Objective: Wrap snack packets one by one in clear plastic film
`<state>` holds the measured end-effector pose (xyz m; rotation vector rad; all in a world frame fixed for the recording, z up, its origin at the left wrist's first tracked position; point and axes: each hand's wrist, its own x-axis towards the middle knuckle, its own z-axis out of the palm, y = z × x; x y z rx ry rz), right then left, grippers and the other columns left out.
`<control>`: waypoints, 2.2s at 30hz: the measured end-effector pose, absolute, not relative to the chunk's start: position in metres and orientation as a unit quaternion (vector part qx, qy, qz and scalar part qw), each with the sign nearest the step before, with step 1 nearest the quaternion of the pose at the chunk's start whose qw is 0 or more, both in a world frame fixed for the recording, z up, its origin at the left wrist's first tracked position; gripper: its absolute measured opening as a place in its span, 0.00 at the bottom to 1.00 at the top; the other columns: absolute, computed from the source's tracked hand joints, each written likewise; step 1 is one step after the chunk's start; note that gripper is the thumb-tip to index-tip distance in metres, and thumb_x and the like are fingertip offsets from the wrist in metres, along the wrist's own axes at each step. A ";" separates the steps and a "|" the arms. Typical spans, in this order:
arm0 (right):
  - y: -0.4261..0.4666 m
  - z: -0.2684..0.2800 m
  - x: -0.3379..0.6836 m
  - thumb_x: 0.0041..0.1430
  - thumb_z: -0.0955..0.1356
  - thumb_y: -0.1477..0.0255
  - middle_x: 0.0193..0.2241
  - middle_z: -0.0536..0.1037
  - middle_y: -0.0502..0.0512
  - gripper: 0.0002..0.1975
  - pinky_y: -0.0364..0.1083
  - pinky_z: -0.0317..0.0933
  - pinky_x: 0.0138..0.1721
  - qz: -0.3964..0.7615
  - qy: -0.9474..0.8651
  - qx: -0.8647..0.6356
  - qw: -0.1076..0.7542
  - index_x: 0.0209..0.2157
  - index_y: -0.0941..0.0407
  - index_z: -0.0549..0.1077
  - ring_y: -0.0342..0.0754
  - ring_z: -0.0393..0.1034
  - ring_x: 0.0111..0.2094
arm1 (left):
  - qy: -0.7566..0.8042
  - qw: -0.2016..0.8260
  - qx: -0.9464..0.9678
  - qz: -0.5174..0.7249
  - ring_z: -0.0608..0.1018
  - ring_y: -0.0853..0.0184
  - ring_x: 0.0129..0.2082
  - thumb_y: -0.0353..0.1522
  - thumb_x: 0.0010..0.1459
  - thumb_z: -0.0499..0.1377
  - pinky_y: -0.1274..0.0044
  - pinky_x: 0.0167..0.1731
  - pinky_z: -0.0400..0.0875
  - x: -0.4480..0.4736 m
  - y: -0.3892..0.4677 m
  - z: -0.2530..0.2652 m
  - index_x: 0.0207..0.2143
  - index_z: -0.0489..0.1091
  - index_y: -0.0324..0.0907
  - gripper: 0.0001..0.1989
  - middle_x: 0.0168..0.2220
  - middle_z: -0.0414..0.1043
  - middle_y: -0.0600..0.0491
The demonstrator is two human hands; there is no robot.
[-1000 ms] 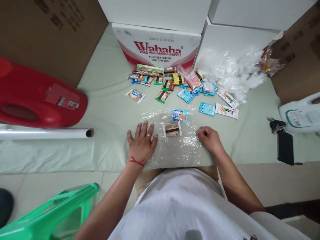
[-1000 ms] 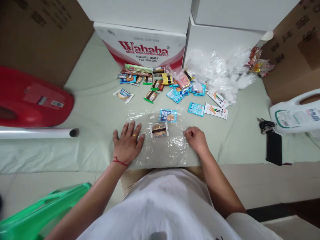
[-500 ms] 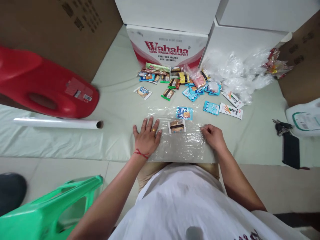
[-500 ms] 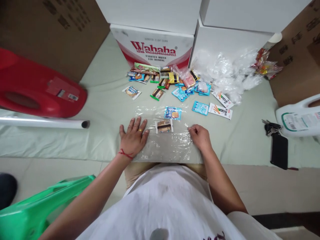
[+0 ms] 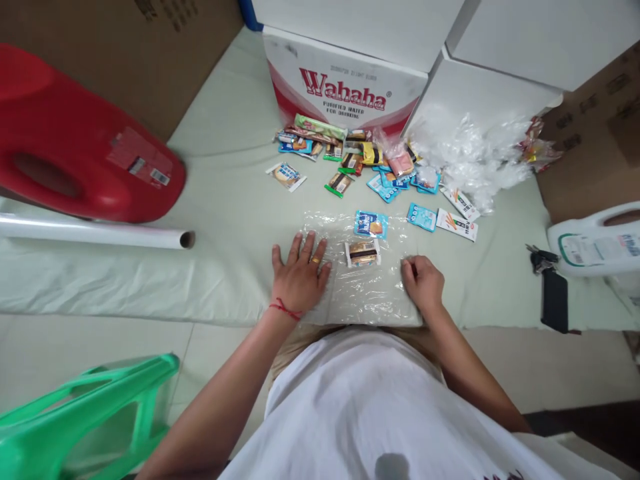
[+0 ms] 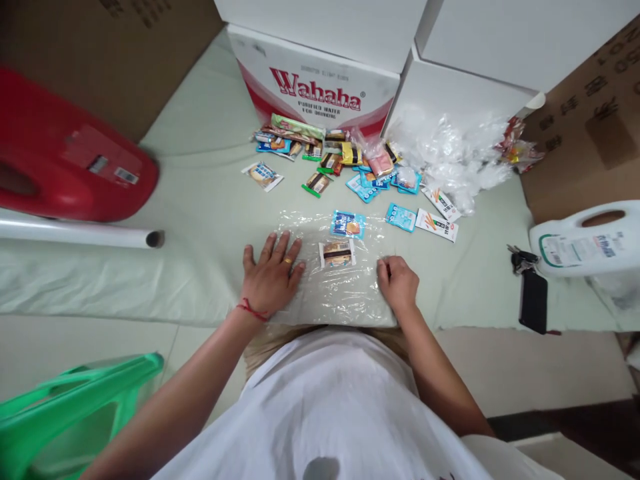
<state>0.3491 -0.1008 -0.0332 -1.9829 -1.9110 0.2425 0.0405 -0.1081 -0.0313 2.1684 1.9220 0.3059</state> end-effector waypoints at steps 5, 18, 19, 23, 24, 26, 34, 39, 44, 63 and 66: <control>-0.101 -0.032 0.350 0.71 0.61 0.57 0.35 0.80 0.57 0.19 0.47 0.56 0.37 0.083 -0.666 -0.714 0.201 0.35 0.54 0.76 0.51 0.71 0.36 | 0.652 0.120 0.741 0.109 0.52 0.48 0.78 0.44 0.75 0.43 0.41 0.72 0.33 0.040 -0.108 -0.030 0.76 0.55 0.49 0.31 0.78 0.49 0.45; -0.089 -0.026 0.366 0.66 0.65 0.50 0.30 0.78 0.54 0.22 0.47 0.59 0.37 0.176 -0.576 -0.763 0.237 0.35 0.54 0.77 0.50 0.69 0.32 | 0.657 0.146 0.730 0.119 0.53 0.49 0.78 0.42 0.76 0.39 0.41 0.73 0.33 0.044 -0.103 -0.023 0.74 0.60 0.49 0.30 0.77 0.53 0.48; -0.087 -0.025 0.369 0.66 0.65 0.50 0.29 0.78 0.53 0.21 0.47 0.59 0.37 0.188 -0.569 -0.764 0.239 0.34 0.54 0.76 0.50 0.69 0.31 | 0.656 0.145 0.731 0.120 0.53 0.49 0.78 0.42 0.76 0.39 0.41 0.73 0.33 0.045 -0.101 -0.023 0.74 0.60 0.50 0.30 0.77 0.53 0.48; -0.086 -0.017 0.385 0.64 0.66 0.51 0.25 0.75 0.50 0.20 0.47 0.57 0.34 0.236 -0.576 -0.761 0.184 0.29 0.53 0.73 0.49 0.66 0.28 | 0.648 0.131 0.742 0.110 0.52 0.49 0.78 0.43 0.76 0.42 0.41 0.72 0.29 0.051 -0.094 -0.027 0.75 0.57 0.51 0.29 0.78 0.51 0.48; -0.087 -0.014 0.388 0.64 0.67 0.51 0.24 0.74 0.50 0.20 0.47 0.57 0.33 0.243 -0.578 -0.761 0.169 0.29 0.52 0.73 0.49 0.66 0.28 | 0.647 0.129 0.744 0.106 0.52 0.49 0.78 0.43 0.75 0.43 0.41 0.72 0.29 0.052 -0.093 -0.028 0.75 0.56 0.51 0.30 0.78 0.51 0.48; -0.090 -0.006 0.390 0.64 0.67 0.52 0.27 0.76 0.52 0.19 0.48 0.58 0.34 0.219 -0.579 -0.766 0.170 0.31 0.52 0.74 0.49 0.66 0.28 | 0.643 0.125 0.749 0.098 0.52 0.49 0.78 0.42 0.75 0.43 0.41 0.72 0.29 0.053 -0.092 -0.029 0.76 0.54 0.50 0.30 0.78 0.51 0.48; -0.057 0.020 0.329 0.70 0.69 0.59 0.58 0.77 0.62 0.22 0.62 0.55 0.66 0.154 -0.833 -0.503 0.170 0.60 0.53 0.76 0.63 0.62 0.64 | 0.636 0.111 0.760 0.074 0.52 0.47 0.78 0.42 0.76 0.43 0.40 0.72 0.30 0.053 -0.092 -0.028 0.76 0.55 0.48 0.30 0.78 0.49 0.46; -0.037 0.014 0.307 0.64 0.74 0.65 0.59 0.76 0.63 0.25 0.66 0.48 0.69 0.170 -0.862 -0.469 0.086 0.61 0.53 0.75 0.67 0.57 0.67 | 0.641 0.116 0.756 0.069 0.52 0.48 0.78 0.43 0.76 0.43 0.41 0.73 0.31 0.055 -0.092 -0.026 0.76 0.55 0.49 0.30 0.78 0.50 0.47; -0.040 0.010 0.315 0.62 0.75 0.64 0.58 0.76 0.64 0.27 0.64 0.51 0.68 0.185 -0.850 -0.484 0.091 0.61 0.54 0.75 0.67 0.56 0.68 | 0.645 0.118 0.752 0.069 0.52 0.49 0.78 0.43 0.76 0.43 0.43 0.73 0.30 0.054 -0.092 -0.025 0.76 0.56 0.49 0.30 0.78 0.50 0.48; -0.031 0.013 0.341 0.57 0.78 0.60 0.53 0.76 0.67 0.24 0.66 0.56 0.64 0.208 -0.819 -0.529 0.077 0.52 0.56 0.76 0.70 0.57 0.67 | 0.633 0.116 0.758 0.110 0.56 0.46 0.77 0.41 0.76 0.45 0.40 0.72 0.35 0.051 -0.093 -0.028 0.74 0.59 0.49 0.28 0.77 0.53 0.47; -0.035 0.022 0.341 0.56 0.79 0.59 0.53 0.75 0.67 0.26 0.65 0.59 0.63 0.221 -0.811 -0.528 0.121 0.52 0.56 0.75 0.70 0.58 0.67 | 0.633 0.112 0.756 0.121 0.56 0.46 0.77 0.41 0.75 0.46 0.40 0.72 0.34 0.052 -0.093 -0.031 0.75 0.58 0.49 0.29 0.77 0.53 0.47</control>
